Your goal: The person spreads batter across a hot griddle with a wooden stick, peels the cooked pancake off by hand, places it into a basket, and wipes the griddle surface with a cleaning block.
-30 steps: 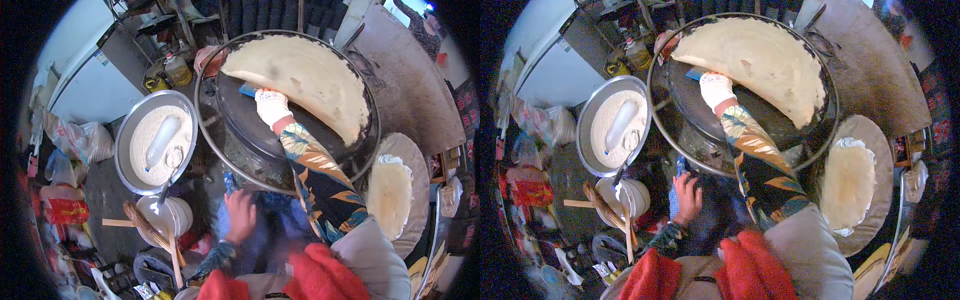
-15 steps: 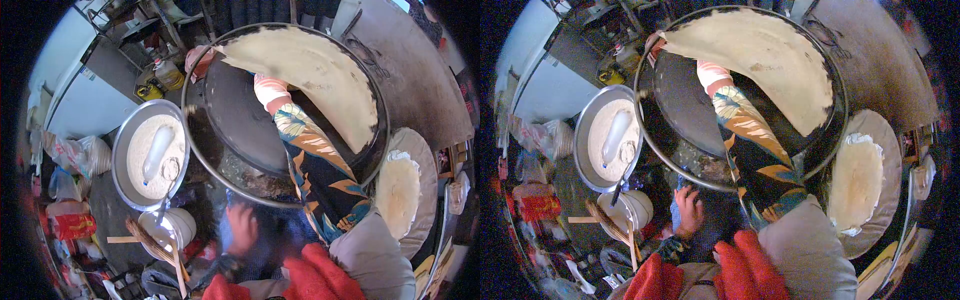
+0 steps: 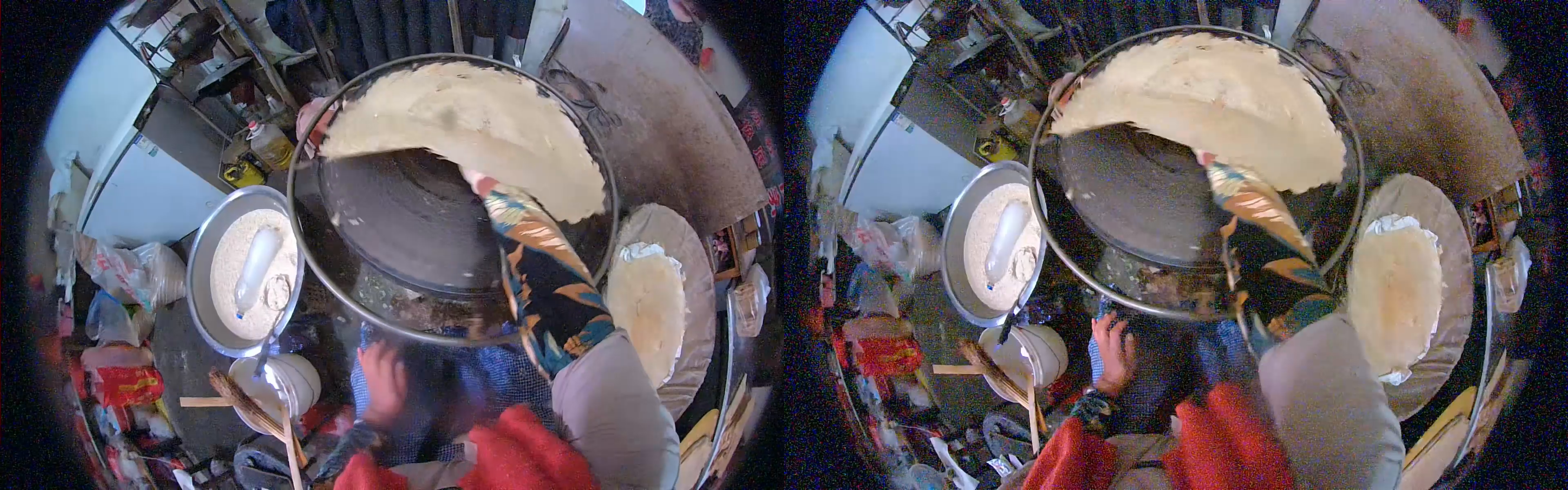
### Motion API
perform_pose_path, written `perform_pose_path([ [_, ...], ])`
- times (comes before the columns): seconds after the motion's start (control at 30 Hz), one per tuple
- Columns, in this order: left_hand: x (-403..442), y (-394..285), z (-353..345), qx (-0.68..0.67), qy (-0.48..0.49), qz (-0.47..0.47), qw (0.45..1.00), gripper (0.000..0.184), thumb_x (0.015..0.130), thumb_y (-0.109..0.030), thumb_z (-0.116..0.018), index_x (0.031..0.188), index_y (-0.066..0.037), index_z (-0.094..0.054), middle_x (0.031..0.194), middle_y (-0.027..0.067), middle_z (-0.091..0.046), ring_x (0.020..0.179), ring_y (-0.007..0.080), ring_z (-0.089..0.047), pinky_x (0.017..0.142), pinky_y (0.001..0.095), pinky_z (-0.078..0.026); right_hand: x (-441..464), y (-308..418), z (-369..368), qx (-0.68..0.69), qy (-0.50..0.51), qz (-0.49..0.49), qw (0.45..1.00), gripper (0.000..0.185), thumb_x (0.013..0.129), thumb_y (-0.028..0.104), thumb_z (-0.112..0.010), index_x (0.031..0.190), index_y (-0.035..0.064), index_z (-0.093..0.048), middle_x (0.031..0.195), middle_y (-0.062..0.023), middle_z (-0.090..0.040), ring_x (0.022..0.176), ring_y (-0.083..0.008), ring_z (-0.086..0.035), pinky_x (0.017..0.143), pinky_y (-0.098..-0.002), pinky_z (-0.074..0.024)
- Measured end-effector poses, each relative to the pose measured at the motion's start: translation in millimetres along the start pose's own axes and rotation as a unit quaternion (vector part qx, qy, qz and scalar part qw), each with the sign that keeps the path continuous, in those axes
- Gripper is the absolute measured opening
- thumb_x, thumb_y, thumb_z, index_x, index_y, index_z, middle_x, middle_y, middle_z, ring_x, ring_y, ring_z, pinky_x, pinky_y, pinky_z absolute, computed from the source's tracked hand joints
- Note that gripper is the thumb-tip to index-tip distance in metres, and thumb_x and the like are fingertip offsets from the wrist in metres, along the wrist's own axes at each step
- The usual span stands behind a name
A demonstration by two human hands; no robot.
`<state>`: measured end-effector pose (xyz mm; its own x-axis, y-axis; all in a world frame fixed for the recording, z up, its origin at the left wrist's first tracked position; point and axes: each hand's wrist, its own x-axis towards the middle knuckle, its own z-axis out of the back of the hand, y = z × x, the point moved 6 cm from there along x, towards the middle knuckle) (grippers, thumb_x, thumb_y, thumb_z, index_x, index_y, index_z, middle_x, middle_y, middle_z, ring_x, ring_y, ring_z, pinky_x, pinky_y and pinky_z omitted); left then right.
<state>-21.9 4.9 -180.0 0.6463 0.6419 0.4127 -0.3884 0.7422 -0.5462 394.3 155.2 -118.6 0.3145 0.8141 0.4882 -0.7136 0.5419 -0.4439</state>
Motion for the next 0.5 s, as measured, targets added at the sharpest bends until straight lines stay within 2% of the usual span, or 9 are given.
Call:
perform_pose_path([
  [0.07,7.8,-8.0,2.4,0.003,-0.008,0.004,1.000,0.031,0.082,-0.007,-0.058,0.112,-0.001,-0.053,0.122,0.0224,-0.048,0.117,0.0393,-0.044,0.107,0.0589,-0.021,-130.2,-136.9,-10.3,0.032,0.035,-0.034,0.998,0.021,0.084,0.012,-0.051,0.099,0.0017,-0.062,0.075,-0.0148,-0.067,0.066,-0.0286,-0.065,0.064,-0.0411,-0.0532],
  [0.2,1.1,-9.6,3.4,0.015,-0.007,0.005,1.000,0.029,0.084,-0.008,-0.056,0.111,-0.001,-0.053,0.123,0.0224,-0.046,0.118,0.0399,-0.042,0.108,0.0574,-0.021,-189.0,-205.5,37.6,0.080,0.118,-0.126,0.982,0.021,0.084,0.013,-0.051,0.099,0.0028,-0.062,0.073,-0.0138,-0.066,0.064,-0.0287,-0.064,0.063,-0.0416,-0.0527],
  [0.23,5.4,-12.1,2.1,0.019,-0.001,0.008,1.000,0.028,0.085,-0.009,-0.054,0.112,-0.001,-0.052,0.125,0.0222,-0.044,0.119,0.0404,-0.040,0.108,0.0558,-0.022,-131.8,-220.7,40.9,0.087,0.146,-0.158,0.973,0.021,0.084,0.013,-0.051,0.100,0.0031,-0.062,0.073,-0.0136,-0.066,0.064,-0.0287,-0.064,0.063,-0.0417,-0.0526],
  [0.27,7.8,-15.9,0.4,0.006,0.020,-0.008,1.000,0.028,0.085,-0.009,-0.054,0.112,-0.001,-0.052,0.125,0.0222,-0.044,0.119,0.0404,-0.040,0.108,0.0558,-0.022,-159.8,-237.7,55.6,0.091,0.180,-0.195,0.960,0.021,0.084,0.013,-0.051,0.100,0.0034,-0.062,0.072,-0.0133,-0.066,0.063,-0.0288,-0.063,0.063,-0.0419,-0.0525],
  [0.37,13.2,-18.7,2.2,-0.006,-0.008,-0.033,0.999,0.032,0.086,-0.010,-0.054,0.115,0.002,-0.051,0.124,0.0231,-0.047,0.117,0.0403,-0.042,0.105,0.0542,-0.026,-334.2,-230.1,151.2,0.221,0.024,-0.217,0.950,0.029,0.086,0.017,-0.050,0.112,0.0073,-0.059,0.079,-0.0119,-0.063,0.067,-0.0270,-0.061,0.061,-0.0427,-0.0476],
  [0.4,10.1,-22.1,3.0,-0.033,-0.025,-0.057,0.998,0.031,0.088,-0.010,-0.053,0.117,0.002,-0.051,0.124,0.0232,-0.047,0.117,0.0401,-0.042,0.104,0.0527,-0.028,-397.1,-214.3,192.4,0.251,0.102,-0.272,0.923,0.035,0.085,0.014,-0.051,0.119,0.0063,-0.056,0.084,-0.0120,-0.062,0.069,-0.0273,-0.060,0.062,-0.0408,-0.0471],
  [0.43,4.6,-21.3,2.3,-0.025,-0.024,-0.072,0.997,0.031,0.090,-0.011,-0.051,0.118,0.003,-0.050,0.125,0.0236,-0.045,0.118,0.0396,-0.041,0.104,0.0514,-0.028,-432.5,-194.3,258.6,0.168,0.108,-0.265,0.943,0.029,0.084,0.011,-0.051,0.112,0.0094,-0.059,0.085,-0.0123,-0.064,0.072,-0.0304,-0.062,0.064,-0.0470,-0.0474],
  [0.47,7.7,-22.7,1.5,-0.016,-0.038,-0.089,0.995,0.031,0.092,-0.012,-0.050,0.119,0.004,-0.049,0.127,0.0240,-0.043,0.118,0.0390,-0.041,0.103,0.0501,-0.029,-511.1,-177.2,267.9,0.200,0.018,-0.291,0.935,0.031,0.082,0.011,-0.055,0.112,0.0090,-0.060,0.087,-0.0133,-0.065,0.071,-0.0325,-0.062,0.066,-0.0439,-0.0490],
  [0.5,7.7,-30.9,0.4,-0.048,-0.023,-0.065,0.996,0.031,0.093,-0.013,-0.049,0.119,0.005,-0.048,0.129,0.0245,-0.041,0.119,0.0390,-0.040,0.103,0.0490,-0.030,-558.8,-167.6,295.8,0.250,0.119,-0.354,0.893,0.030,0.081,0.011,-0.059,0.111,0.0079,-0.061,0.086,-0.0148,-0.066,0.070,-0.0332,-0.062,0.066,-0.0409,-0.0496],
])
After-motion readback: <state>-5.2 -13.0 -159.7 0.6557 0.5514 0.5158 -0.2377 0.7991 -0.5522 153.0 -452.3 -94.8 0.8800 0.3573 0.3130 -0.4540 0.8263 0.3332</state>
